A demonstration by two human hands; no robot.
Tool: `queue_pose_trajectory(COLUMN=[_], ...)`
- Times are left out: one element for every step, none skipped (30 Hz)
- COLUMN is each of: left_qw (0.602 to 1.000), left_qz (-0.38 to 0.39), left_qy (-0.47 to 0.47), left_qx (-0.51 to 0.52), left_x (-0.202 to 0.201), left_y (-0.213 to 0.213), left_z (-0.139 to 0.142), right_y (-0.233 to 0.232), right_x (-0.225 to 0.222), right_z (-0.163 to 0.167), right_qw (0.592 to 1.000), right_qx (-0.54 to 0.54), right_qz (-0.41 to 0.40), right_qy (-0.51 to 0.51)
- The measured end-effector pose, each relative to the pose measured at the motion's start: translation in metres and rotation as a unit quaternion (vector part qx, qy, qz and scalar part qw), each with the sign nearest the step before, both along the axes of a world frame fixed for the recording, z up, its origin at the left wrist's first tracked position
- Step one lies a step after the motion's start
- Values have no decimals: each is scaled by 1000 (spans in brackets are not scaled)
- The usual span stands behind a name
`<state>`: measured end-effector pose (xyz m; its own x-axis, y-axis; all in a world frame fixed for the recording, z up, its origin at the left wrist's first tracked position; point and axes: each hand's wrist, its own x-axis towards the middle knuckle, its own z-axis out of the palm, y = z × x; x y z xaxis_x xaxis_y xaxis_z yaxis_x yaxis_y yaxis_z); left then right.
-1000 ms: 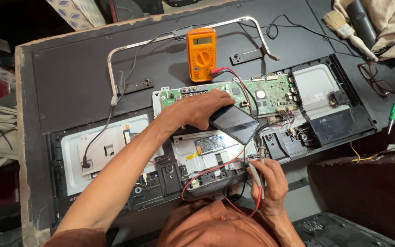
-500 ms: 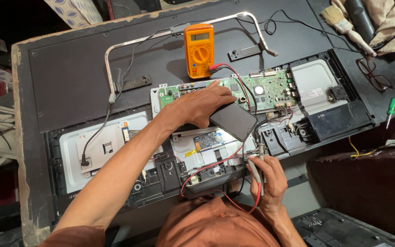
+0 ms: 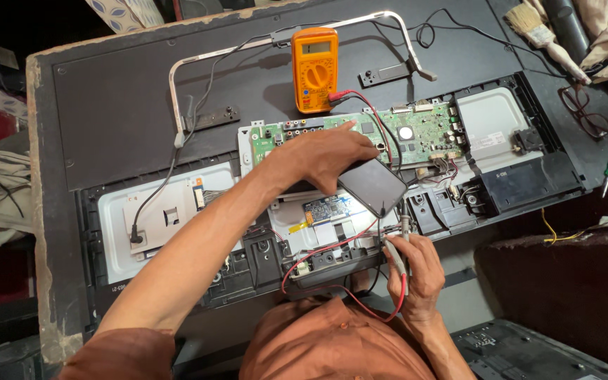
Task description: The person probes a small circuit board inside an opened television chassis with multimeter test leads, checking points on the board while a multimeter displays readings. A smartphone is placed on the main board as a light, and the person repositions the probes on different board points throughout.
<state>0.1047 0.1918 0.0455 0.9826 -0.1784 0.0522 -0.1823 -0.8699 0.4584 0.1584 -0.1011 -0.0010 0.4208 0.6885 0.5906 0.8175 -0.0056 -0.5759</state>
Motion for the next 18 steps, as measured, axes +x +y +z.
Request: queue_pose_trajectory(left_qw=[1000,1000,1000,1000,1000,999,1000,1000,1000,999,999,999,999,999,999,999,999,999], left_qz=[0,0,-1,-1,-1,-2,-5,-6,-8,-13,-18,-23,-28,-33,-37,-30,-22,-14], left_qy=[5,9,14,1,-13,-26,-9,9,28,31,35,37,25,12,0,17,34,50], left_qx=[2,5,8,-3,-14,-26,-15,-4,8,11,15,17,16,14,12,13,15,16], left_x=[2,2,2,3,4,5,7,10,13,16,19,21,22,23,23,22,20,19], left_y=[5,12,18,24,29,32,33,33,33,32,31,29,28,27,26,26,25,25], left_z=[-1,-1,-1,-2,-3,-5,-6,-8,-9,-10,-11,-12,-13,-13,-13,-13,-13,-12], right_y=[-1,-1,-1,-1,-2,-2,-2,-2,-1,0,1,0,0,1,1,1,0,0], right_x=[0,0,0,0,-1,-1,-1,-1,-2,-2,-3,-2,-2,-2,-2,-2,-2,-2], right_z=[0,0,0,0,1,1,1,1,1,1,0,0,0,-1,-1,-2,-2,-2], right_qw=[1000,1000,1000,1000,1000,1000,1000,1000,1000,1000,1000,1000,1000,1000,1000,1000,1000,1000], right_qx=[1,3,4,5,5,6,8,10,12,11,9,6,7,8,9,7,6,6], right_qz=[2,3,4,6,8,10,10,10,11,9,7,5,6,7,9,10,11,12], right_qy=[-1,-1,-2,2,5,9,7,6,6,6,5,4,4,3,4,4,4,3])
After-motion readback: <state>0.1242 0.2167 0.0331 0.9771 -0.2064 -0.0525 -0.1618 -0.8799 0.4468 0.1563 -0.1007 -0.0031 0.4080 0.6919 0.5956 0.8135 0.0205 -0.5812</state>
